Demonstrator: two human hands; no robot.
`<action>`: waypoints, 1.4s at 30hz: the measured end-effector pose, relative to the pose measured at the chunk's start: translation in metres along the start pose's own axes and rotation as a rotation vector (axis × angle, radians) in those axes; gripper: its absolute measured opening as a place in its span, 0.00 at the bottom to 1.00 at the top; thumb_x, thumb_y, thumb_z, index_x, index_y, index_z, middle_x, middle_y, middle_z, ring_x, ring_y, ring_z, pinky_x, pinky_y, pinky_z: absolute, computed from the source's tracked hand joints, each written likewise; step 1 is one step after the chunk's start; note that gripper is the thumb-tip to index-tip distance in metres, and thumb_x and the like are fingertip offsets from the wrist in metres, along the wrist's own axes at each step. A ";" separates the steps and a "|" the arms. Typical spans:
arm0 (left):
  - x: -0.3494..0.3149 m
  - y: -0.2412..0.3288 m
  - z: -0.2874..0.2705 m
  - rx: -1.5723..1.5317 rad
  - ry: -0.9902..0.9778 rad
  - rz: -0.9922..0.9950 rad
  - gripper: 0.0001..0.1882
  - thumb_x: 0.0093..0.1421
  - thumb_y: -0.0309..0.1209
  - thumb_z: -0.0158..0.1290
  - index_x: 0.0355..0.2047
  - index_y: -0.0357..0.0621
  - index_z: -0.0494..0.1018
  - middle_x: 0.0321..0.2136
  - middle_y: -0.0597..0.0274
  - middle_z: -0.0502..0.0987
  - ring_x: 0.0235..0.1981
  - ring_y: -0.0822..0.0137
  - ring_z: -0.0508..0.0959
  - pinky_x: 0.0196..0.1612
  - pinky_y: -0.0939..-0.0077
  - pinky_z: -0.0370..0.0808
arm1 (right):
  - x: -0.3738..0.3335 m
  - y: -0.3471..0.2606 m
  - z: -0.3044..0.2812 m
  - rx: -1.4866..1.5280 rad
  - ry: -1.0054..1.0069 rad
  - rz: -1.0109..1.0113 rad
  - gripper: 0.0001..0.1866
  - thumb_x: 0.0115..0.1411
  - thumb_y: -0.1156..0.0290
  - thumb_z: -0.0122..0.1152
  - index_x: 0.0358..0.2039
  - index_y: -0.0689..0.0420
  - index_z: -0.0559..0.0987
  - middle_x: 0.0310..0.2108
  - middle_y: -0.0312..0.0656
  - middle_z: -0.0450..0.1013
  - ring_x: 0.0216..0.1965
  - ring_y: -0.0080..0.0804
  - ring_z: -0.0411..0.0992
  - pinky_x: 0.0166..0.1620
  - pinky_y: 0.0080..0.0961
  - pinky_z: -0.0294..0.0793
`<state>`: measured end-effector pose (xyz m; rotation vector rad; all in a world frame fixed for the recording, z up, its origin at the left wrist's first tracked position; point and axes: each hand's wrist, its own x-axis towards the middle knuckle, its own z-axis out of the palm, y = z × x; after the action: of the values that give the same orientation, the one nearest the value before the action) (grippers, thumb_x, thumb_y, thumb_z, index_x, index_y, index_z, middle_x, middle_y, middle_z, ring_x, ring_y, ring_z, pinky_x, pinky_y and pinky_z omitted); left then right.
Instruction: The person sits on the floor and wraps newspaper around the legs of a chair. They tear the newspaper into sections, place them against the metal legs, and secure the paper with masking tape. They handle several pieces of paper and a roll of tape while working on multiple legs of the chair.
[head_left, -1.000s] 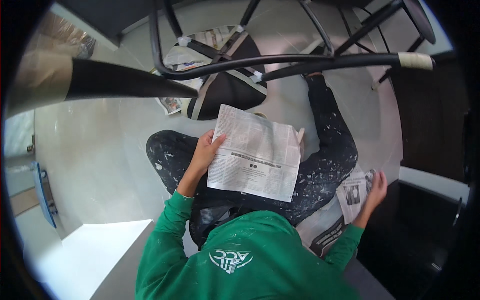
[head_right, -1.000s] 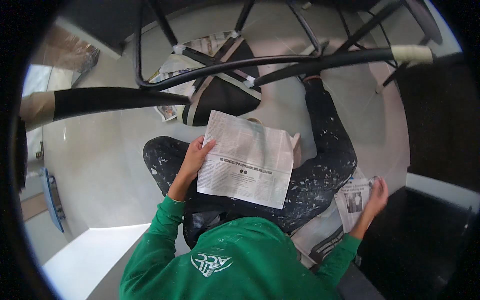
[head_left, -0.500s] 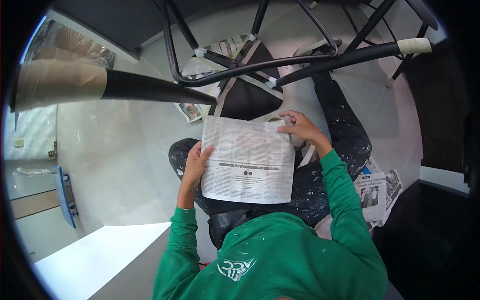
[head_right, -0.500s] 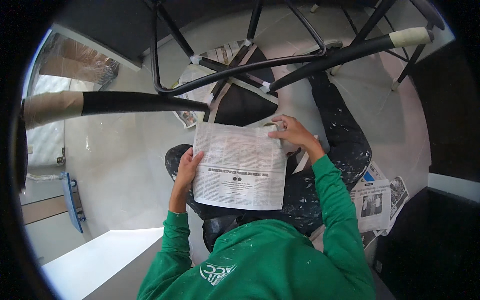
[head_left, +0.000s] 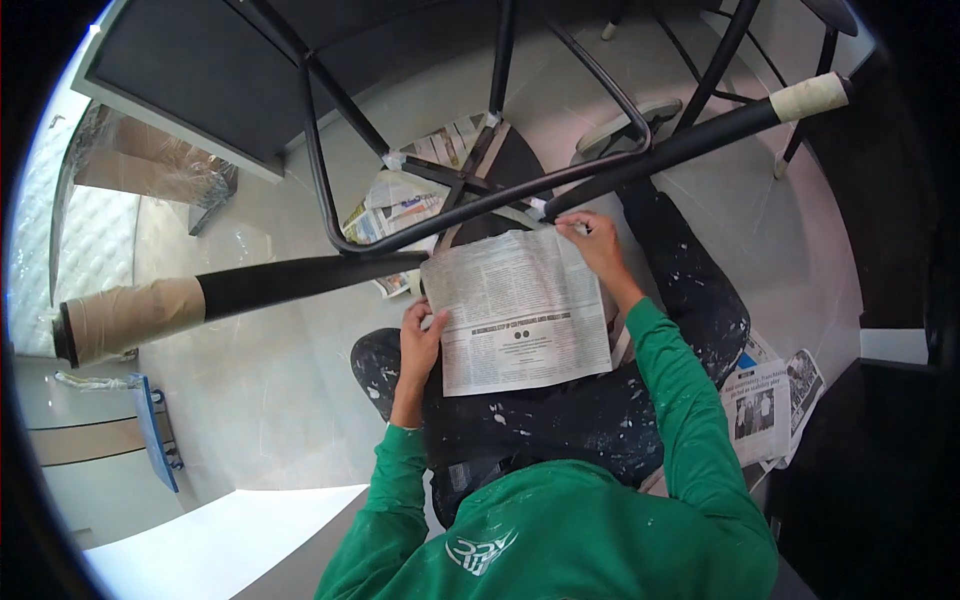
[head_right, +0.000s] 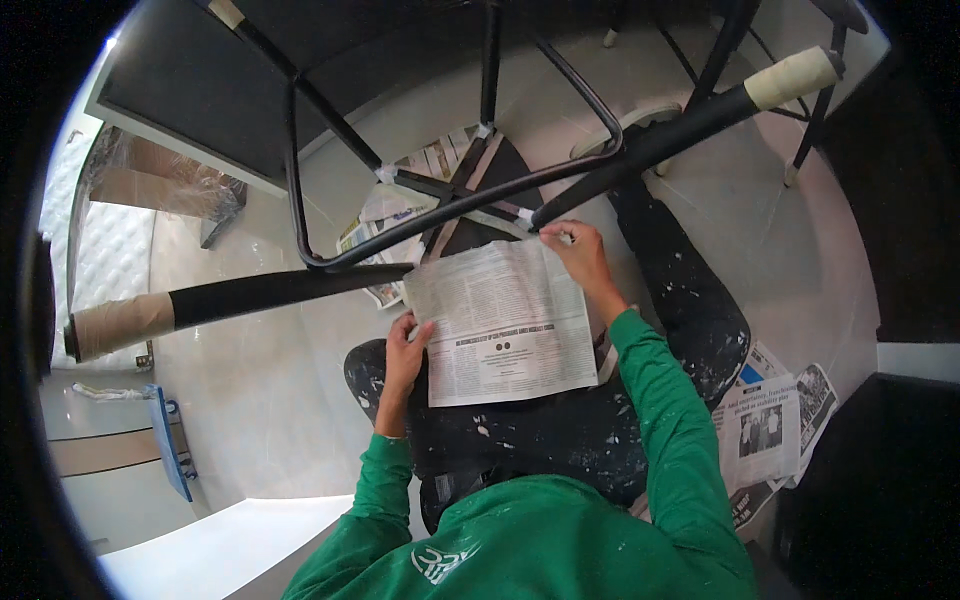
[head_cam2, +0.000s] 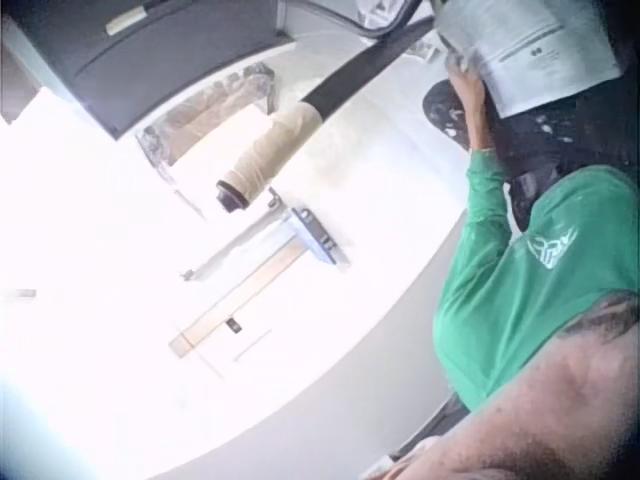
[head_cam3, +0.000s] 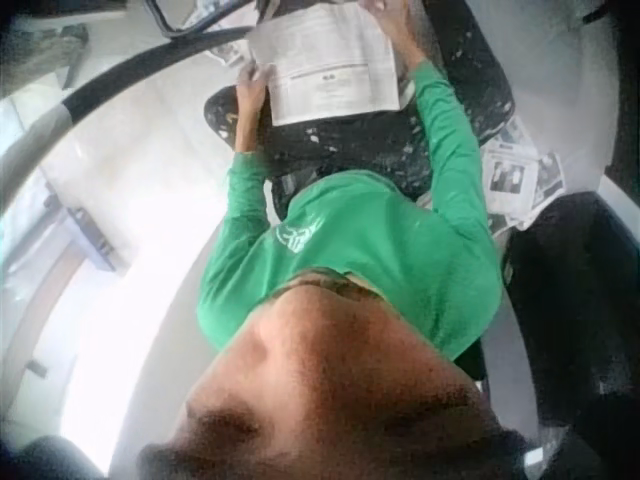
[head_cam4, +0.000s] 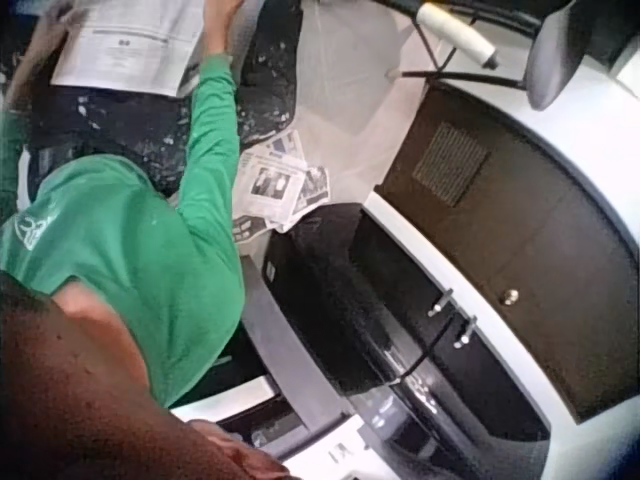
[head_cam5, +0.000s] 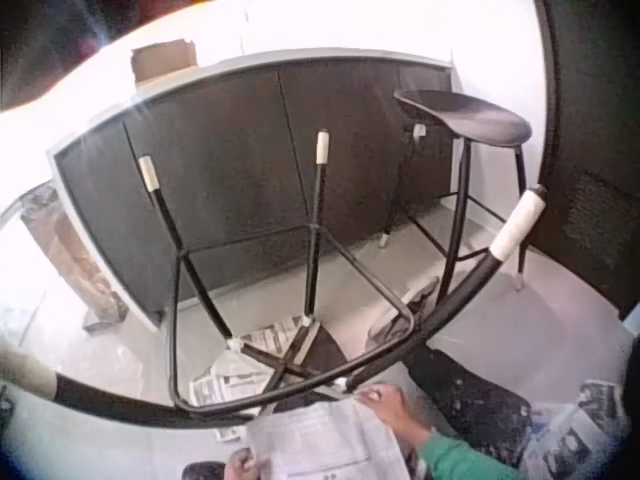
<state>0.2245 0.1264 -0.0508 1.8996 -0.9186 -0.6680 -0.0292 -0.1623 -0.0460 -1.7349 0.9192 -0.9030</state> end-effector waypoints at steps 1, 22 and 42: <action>0.009 0.003 0.006 0.088 0.020 0.061 0.12 0.64 0.32 0.61 0.35 0.33 0.75 0.62 0.37 0.69 0.60 0.50 0.72 0.62 0.63 0.68 | 0.002 0.009 0.005 -0.125 0.042 -0.057 0.08 0.57 0.71 0.71 0.36 0.59 0.87 0.37 0.46 0.81 0.41 0.41 0.78 0.46 0.31 0.75; 0.072 -0.014 0.006 0.400 0.013 0.281 0.11 0.62 0.28 0.60 0.37 0.35 0.69 0.54 0.35 0.74 0.53 0.33 0.74 0.55 0.57 0.73 | -0.025 0.065 0.040 0.222 0.116 0.246 0.09 0.58 0.76 0.69 0.40 0.62 0.83 0.39 0.42 0.81 0.40 0.26 0.77 0.45 0.25 0.74; 0.090 0.043 0.093 0.687 -0.069 0.614 0.30 0.58 0.27 0.60 0.61 0.41 0.69 0.67 0.48 0.65 0.69 0.43 0.60 0.69 0.49 0.61 | 0.002 -0.020 0.061 -0.581 0.104 -0.470 0.09 0.51 0.79 0.65 0.35 0.58 0.83 0.35 0.41 0.78 0.42 0.42 0.76 0.43 0.38 0.77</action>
<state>0.1925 -0.0060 -0.0620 1.9878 -1.8425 -0.0321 0.0290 -0.1348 -0.0447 -2.4928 0.9131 -1.1032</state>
